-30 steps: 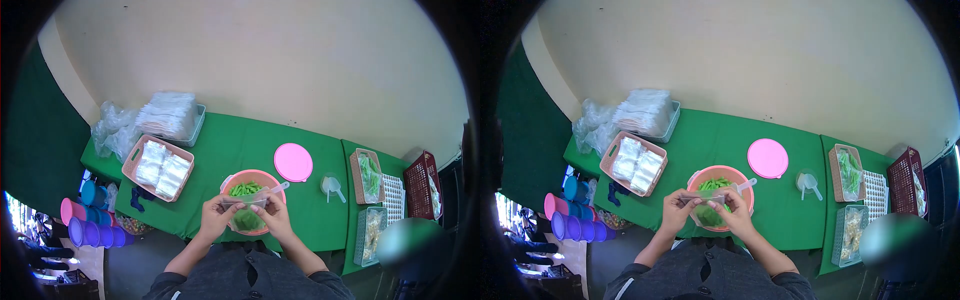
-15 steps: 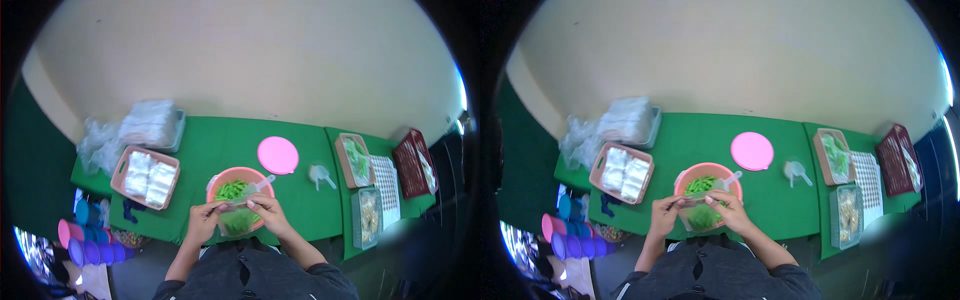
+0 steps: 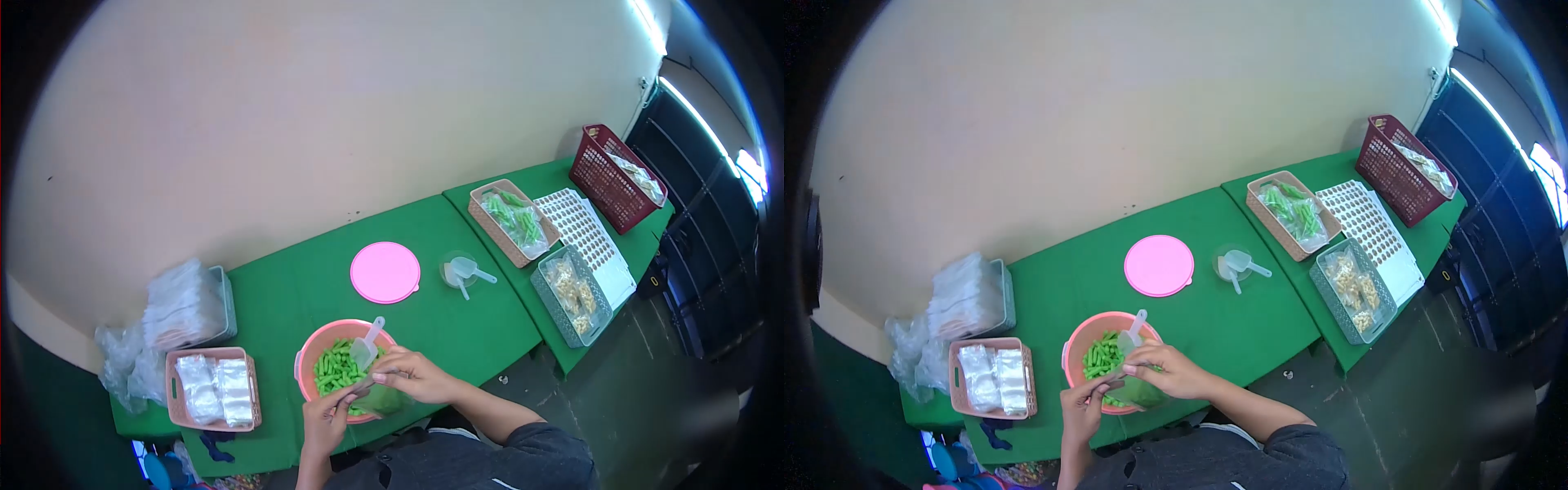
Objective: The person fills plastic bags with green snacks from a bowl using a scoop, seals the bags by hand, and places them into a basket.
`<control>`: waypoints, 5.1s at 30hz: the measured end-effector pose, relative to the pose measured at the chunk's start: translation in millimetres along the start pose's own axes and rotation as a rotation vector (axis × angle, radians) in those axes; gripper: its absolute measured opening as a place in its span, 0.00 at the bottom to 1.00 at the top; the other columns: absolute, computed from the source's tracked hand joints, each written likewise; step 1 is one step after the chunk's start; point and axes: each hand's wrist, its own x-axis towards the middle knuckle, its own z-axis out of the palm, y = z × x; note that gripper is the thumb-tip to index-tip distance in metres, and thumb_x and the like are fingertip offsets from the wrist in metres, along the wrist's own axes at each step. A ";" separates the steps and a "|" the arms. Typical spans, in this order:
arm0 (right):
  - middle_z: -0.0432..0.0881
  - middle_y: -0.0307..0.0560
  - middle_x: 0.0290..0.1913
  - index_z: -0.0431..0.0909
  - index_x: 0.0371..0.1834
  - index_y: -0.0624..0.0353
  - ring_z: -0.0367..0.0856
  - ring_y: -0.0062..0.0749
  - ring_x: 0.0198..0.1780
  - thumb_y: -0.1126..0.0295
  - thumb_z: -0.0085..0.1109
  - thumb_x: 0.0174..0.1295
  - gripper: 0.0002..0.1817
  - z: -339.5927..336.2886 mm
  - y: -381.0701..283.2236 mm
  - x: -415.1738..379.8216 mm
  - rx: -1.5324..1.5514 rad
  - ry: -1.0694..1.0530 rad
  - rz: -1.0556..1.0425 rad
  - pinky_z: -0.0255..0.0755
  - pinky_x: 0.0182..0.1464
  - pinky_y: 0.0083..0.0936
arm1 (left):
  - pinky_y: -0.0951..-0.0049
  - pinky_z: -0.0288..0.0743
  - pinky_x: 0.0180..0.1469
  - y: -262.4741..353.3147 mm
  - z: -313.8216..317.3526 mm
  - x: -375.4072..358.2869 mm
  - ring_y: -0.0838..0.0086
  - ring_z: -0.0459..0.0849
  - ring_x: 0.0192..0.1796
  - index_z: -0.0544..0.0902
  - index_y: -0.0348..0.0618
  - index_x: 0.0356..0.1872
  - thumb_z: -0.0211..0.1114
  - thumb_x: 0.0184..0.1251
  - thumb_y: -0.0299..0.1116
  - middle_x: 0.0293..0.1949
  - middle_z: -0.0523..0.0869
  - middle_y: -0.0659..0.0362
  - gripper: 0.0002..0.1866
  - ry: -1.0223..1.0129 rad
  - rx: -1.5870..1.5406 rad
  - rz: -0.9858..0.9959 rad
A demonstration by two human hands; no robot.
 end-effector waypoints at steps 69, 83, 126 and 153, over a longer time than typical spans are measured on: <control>0.80 0.51 0.55 0.70 0.65 0.57 0.77 0.45 0.58 0.70 0.58 0.54 0.30 427.5 166.9 120.8 -1.012 0.112 -0.021 0.73 0.56 0.37 | 0.52 0.76 0.55 -211.1 -246.0 -127.0 0.37 0.76 0.55 0.56 0.33 0.64 0.65 0.62 0.40 0.62 0.55 0.30 0.37 -0.509 0.996 -0.374; 0.82 0.60 0.50 0.77 0.55 0.62 0.83 0.50 0.48 0.67 0.54 0.63 0.18 396.8 144.7 129.0 -0.560 -0.182 0.230 0.74 0.52 0.44 | 0.51 0.76 0.53 -205.2 -247.4 -123.1 0.45 0.78 0.55 0.57 0.41 0.66 0.68 0.59 0.43 0.60 0.61 0.39 0.39 -0.564 1.142 -0.413; 0.80 0.41 0.29 0.78 0.39 0.67 0.75 0.19 0.28 0.63 0.60 0.67 0.14 319.2 -95.0 -116.6 0.006 1.248 0.512 0.72 0.33 0.21 | 0.60 0.71 0.38 -41.8 -81.2 -111.7 0.56 0.77 0.36 0.80 0.39 0.31 0.67 0.41 0.17 0.30 0.76 0.54 0.12 -0.583 0.034 0.643; 0.71 0.37 0.20 0.70 0.25 0.61 0.64 0.16 0.23 0.64 0.64 0.64 0.16 280.6 -89.5 -15.4 -0.148 0.363 0.377 0.60 0.25 0.22 | 0.49 0.61 0.69 -38.5 -180.4 -69.2 0.49 0.72 0.62 0.65 0.42 0.60 0.75 0.37 0.29 0.56 0.72 0.49 0.43 -0.443 0.257 0.652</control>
